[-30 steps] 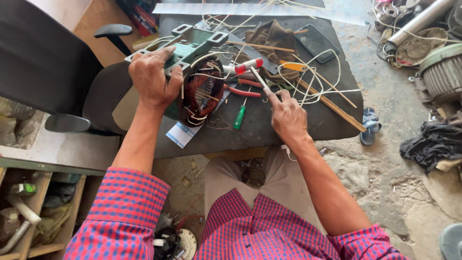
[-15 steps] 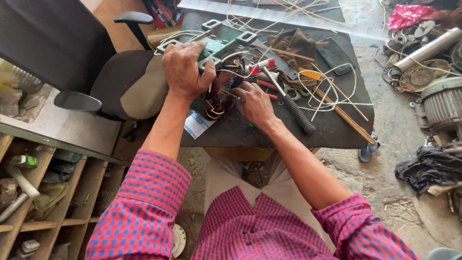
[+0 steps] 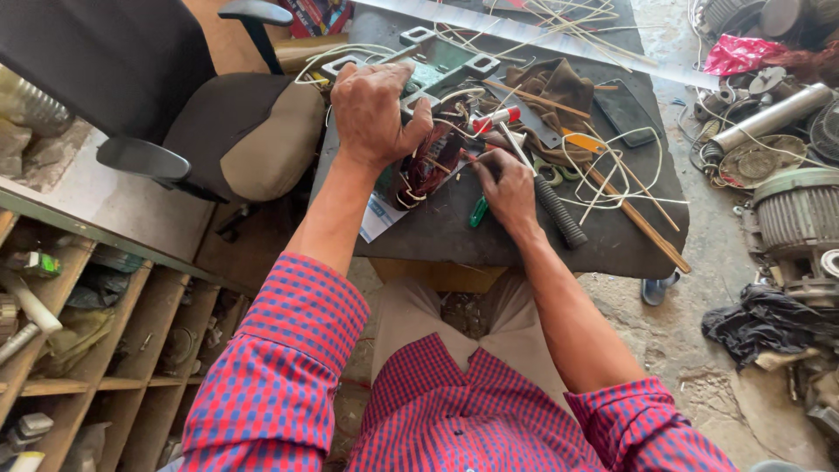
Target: The person works on a disassembled motor stator, using a wooden stick to adjust copper windings and a rubber mallet to tap the component. The person repeatedly repositions the stator and uses the tools to manipulate the internal windings.
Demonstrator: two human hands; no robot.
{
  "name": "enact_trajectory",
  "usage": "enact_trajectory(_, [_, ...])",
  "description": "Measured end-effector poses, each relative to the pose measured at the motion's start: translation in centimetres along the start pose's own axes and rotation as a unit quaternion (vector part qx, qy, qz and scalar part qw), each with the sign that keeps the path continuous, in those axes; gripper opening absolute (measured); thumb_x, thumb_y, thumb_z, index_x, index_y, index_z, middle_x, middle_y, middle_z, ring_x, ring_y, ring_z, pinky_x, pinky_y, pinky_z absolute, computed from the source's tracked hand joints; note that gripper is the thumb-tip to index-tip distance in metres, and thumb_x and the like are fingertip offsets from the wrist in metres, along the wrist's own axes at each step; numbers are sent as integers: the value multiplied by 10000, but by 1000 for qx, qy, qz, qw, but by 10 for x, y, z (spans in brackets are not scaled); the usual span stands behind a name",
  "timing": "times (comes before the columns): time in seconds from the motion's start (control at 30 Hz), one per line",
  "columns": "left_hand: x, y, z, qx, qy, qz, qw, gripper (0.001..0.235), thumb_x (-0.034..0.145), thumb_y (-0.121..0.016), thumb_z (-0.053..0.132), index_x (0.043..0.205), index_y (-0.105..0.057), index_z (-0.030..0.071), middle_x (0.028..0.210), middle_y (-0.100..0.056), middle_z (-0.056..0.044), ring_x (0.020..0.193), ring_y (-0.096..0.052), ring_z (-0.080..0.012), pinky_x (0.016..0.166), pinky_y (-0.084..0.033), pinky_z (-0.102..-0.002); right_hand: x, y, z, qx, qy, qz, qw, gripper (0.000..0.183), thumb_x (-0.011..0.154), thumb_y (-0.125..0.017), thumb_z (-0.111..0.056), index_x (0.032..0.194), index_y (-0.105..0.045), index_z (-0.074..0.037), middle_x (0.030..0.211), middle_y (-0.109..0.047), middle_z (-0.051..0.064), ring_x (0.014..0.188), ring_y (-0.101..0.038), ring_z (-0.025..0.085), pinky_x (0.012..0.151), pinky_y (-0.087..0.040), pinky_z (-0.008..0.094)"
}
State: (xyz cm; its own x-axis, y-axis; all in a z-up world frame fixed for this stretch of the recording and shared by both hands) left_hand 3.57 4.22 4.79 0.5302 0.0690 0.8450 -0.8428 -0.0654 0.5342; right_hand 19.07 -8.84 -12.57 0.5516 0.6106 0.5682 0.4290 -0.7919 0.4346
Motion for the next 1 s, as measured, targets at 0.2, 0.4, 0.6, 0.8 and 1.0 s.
enact_trajectory(0.2, [0,3,2,-7,-11,18,1000,457,865,-688,374,1062,-760,-32,1065,-772,-182,994,-734,-312,886,-491,-439,7,-19,8,-59,-42,-42,997,179,902,-778,-202,952,-733,-36,885,-764,151,828,-742,312,776,-562,404])
enact_trajectory(0.4, [0,3,3,-9,-12,18,1000,468,856,-691,378,1064,-760,-35,1059,-772,-185,983,-736,-307,871,-484,-439,2,-37,10,-8,-146,-80,986,290,817,-843,-321,936,-738,-78,888,-786,78,824,-766,232,767,-574,376])
enact_trajectory(0.6, [1,3,2,-5,-2,4,1000,481,852,-682,388,1060,-760,-39,1043,-770,-190,976,-728,-318,874,-483,-440,1,-40,10,-88,-169,-83,978,282,777,-820,-274,1004,-720,-140,913,-786,44,880,-745,258,755,-560,426])
enact_trajectory(0.8, [-1,6,3,-8,-5,18,1000,472,861,-682,392,1060,-759,-29,1053,-770,-184,994,-730,-317,888,-485,-439,15,-17,11,-143,-111,-17,983,124,882,-748,-180,1006,-739,-170,944,-778,69,889,-740,303,777,-566,441])
enact_trajectory(1.0, [-1,5,4,-10,-5,14,1000,476,862,-679,396,1062,-752,-30,1049,-770,-187,982,-728,-321,881,-480,-442,12,7,-21,-78,-28,-8,997,341,823,-802,-127,1122,-648,-72,1031,-739,96,966,-699,325,817,-530,450])
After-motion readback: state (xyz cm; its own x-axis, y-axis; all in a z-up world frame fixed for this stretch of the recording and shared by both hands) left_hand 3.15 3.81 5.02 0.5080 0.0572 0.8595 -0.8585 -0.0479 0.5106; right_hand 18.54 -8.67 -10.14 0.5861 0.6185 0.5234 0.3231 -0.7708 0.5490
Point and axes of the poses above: each hand's wrist, its own x-axis towards the middle knuckle, its own y-axis out of the back of the hand, z = x × y, the point moved 7 cm from there along x, towards the middle knuckle
